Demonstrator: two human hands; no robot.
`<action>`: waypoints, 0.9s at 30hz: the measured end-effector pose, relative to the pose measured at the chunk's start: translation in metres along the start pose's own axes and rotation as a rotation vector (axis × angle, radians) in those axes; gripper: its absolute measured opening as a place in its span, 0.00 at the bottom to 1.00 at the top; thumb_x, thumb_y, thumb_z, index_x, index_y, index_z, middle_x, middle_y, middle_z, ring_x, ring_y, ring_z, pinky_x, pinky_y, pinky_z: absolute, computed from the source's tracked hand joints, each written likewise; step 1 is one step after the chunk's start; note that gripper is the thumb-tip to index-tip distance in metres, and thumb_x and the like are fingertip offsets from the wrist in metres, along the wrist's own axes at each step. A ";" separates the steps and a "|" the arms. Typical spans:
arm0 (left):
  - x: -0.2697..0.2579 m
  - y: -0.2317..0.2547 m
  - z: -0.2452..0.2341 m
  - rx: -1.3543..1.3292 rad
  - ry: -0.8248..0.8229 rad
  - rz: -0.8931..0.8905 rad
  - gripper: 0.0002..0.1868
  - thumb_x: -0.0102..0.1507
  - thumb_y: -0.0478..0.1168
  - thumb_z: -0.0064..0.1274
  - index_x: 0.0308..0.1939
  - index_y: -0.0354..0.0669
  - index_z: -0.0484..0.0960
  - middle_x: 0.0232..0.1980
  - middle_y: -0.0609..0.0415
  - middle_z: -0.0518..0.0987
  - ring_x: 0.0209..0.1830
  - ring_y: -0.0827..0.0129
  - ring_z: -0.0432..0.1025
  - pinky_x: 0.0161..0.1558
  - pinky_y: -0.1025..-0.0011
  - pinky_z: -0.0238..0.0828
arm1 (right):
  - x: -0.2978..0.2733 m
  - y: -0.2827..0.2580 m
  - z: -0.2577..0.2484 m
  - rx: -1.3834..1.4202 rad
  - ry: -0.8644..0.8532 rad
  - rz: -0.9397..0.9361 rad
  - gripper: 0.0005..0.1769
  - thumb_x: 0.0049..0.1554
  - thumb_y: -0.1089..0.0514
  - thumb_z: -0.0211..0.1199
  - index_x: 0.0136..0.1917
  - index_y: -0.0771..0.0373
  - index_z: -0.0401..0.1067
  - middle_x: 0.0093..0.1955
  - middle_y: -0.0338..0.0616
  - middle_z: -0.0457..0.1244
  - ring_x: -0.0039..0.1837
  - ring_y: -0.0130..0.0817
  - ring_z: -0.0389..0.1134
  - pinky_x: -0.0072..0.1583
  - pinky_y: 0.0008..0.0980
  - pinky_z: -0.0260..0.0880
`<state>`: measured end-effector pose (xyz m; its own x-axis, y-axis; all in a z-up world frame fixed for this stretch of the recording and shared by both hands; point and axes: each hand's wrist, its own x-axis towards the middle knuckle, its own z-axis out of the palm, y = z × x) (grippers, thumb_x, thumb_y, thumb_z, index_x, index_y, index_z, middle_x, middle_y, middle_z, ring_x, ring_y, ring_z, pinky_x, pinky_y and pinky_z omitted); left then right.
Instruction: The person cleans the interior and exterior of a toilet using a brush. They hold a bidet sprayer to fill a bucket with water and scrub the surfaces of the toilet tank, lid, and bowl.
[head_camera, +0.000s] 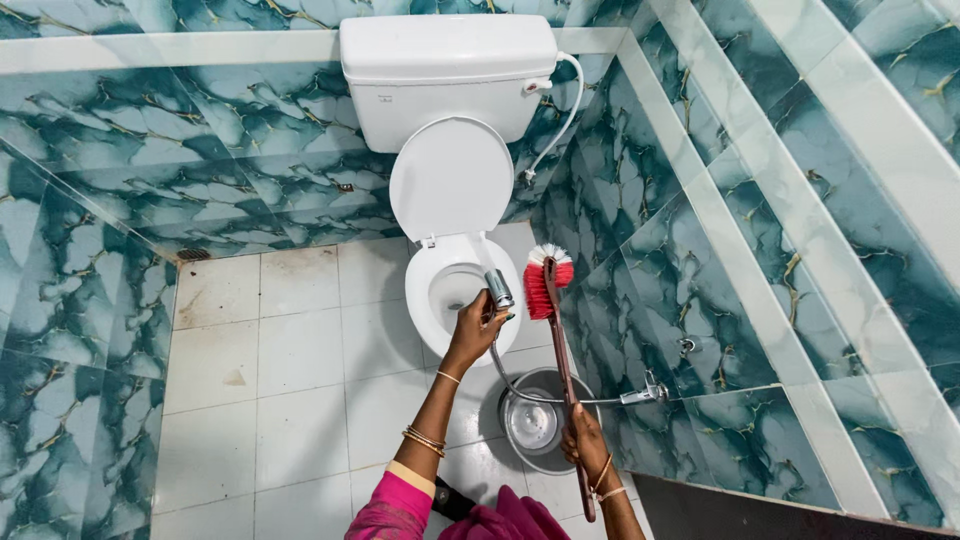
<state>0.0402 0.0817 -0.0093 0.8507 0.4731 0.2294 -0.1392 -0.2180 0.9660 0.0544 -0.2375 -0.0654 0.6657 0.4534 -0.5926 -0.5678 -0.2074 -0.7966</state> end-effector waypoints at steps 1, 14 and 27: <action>0.006 0.001 0.001 -0.010 -0.018 0.013 0.13 0.64 0.32 0.56 0.50 0.32 0.72 0.40 0.46 0.84 0.40 0.67 0.80 0.43 0.69 0.76 | 0.000 0.000 0.002 -0.007 0.030 -0.013 0.25 0.61 0.30 0.47 0.43 0.53 0.62 0.24 0.32 0.46 0.23 0.22 0.46 0.26 0.25 0.44; -0.023 -0.060 0.009 -0.056 -0.074 -0.107 0.15 0.65 0.38 0.61 0.48 0.35 0.73 0.37 0.48 0.82 0.36 0.69 0.77 0.42 0.69 0.75 | 0.049 0.009 -0.001 0.094 0.055 -0.019 0.28 0.63 0.30 0.46 0.37 0.54 0.54 0.24 0.33 0.45 0.24 0.24 0.45 0.27 0.28 0.44; -0.100 -0.210 0.007 -0.176 0.193 -0.450 0.10 0.67 0.33 0.57 0.49 0.35 0.72 0.45 0.48 0.86 0.46 0.69 0.81 0.47 0.69 0.79 | 0.153 0.056 0.052 -0.027 -0.023 0.134 0.26 0.62 0.30 0.51 0.50 0.55 0.64 0.25 0.31 0.46 0.24 0.22 0.47 0.27 0.26 0.46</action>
<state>-0.0121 0.0747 -0.2354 0.7391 0.6396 -0.2113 0.1210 0.1825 0.9757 0.0992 -0.1344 -0.1940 0.5731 0.4398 -0.6915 -0.6379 -0.2903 -0.7133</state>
